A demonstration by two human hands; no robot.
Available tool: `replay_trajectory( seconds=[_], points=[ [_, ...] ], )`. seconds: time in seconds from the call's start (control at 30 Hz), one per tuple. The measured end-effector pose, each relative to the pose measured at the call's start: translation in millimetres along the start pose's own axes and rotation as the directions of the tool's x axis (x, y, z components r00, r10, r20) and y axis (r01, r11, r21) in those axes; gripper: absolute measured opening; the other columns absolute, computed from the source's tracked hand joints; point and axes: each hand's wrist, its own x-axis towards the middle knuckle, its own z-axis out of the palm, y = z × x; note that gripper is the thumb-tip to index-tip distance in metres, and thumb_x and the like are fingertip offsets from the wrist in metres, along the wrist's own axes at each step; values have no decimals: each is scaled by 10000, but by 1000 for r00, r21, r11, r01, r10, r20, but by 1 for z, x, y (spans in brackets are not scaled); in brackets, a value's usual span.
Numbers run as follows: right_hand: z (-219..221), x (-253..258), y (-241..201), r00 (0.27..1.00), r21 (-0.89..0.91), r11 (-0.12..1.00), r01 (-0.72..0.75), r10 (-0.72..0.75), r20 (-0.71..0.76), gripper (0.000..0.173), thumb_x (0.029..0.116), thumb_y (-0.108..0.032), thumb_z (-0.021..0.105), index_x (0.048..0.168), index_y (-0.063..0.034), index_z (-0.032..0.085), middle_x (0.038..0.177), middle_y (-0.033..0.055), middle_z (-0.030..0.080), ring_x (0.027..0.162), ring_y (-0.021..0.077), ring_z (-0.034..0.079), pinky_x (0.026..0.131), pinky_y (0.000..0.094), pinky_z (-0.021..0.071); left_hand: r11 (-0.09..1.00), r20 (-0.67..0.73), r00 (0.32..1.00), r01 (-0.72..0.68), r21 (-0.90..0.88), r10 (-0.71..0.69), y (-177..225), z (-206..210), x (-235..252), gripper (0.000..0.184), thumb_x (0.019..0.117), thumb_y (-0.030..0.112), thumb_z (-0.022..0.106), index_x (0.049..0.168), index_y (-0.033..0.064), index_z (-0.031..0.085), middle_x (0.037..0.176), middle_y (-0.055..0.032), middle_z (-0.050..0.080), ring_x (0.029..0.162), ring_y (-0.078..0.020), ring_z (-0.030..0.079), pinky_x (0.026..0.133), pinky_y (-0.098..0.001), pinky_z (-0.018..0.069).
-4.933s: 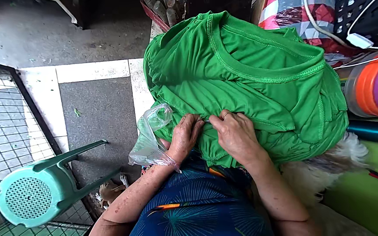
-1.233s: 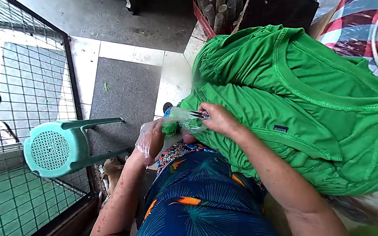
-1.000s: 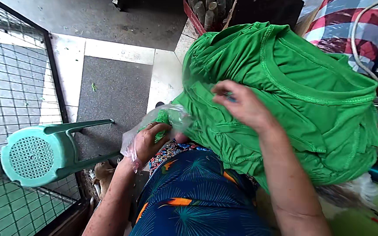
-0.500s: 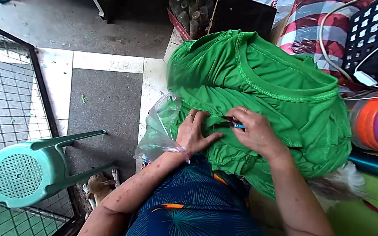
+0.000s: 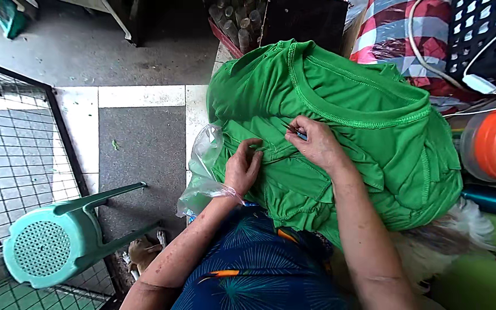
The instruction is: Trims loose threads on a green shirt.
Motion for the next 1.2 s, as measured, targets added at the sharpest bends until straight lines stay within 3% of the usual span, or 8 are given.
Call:
replay_trajectory(
  seconds=[0.13,0.27,0.37,0.47,0.67,0.93,1.07,1.2],
  points=[
    [0,-1,0,1000,-9,1000,11,-11,10,174,1005,-111,627,1079,45,655,861,161,668,779,252,637,744,435,509,969,-140,967,-192,156,214,-3,2,2,386,924,89,699,1275,-49,612,1059,-216,639,779,-238,605,688,-336,511],
    [0,-1,-1,1000,-17,1000,21,-21,11,185,1002,-111,634,1084,53,656,870,169,677,792,267,650,760,445,517,888,-109,882,-446,112,458,3,-6,5,287,903,55,603,1146,-84,663,958,-194,640,755,-169,617,693,-247,535],
    [2,-1,-1,1000,-25,999,30,-30,8,180,1000,-107,636,1074,56,658,869,175,676,794,276,652,759,453,519,923,27,929,-369,108,368,11,-2,12,329,922,155,675,1182,-45,697,921,-172,662,736,-207,623,672,-323,534],
    [4,-2,-2,1000,-28,999,23,-23,0,174,996,-106,639,1066,52,660,861,166,674,785,267,650,749,441,517,959,-3,959,-282,9,282,7,4,17,110,908,106,746,965,14,767,901,-123,685,781,-167,649,735,-292,541],
    [5,-4,0,999,-15,999,37,-38,-31,166,996,-99,631,1063,51,658,856,165,676,783,267,653,743,447,517,919,57,995,103,-380,-88,-1,0,3,147,1069,141,527,1067,13,599,867,-1,694,698,-22,689,710,-217,609],
    [13,-6,1,975,-33,990,139,-143,-170,158,940,-43,664,1063,53,687,994,205,696,907,307,683,821,451,541,935,-126,927,-345,81,353,-3,14,6,105,889,38,737,973,7,792,907,-159,713,810,-176,692,766,-245,563],
    [20,-16,-1,892,-124,930,345,-366,-263,179,857,109,641,1001,33,716,972,192,711,828,293,708,709,418,579,945,-15,967,-246,215,256,14,11,9,107,949,69,678,952,-14,746,917,-183,693,803,-289,696,715,-403,569],
    [11,-41,-18,970,-303,932,198,-230,-76,259,835,42,670,1085,-21,661,830,155,683,704,343,686,563,508,502,976,218,960,-199,87,176,11,-10,14,145,1006,84,595,990,-30,683,964,-178,660,852,-283,669,769,-441,551]
  ],
)
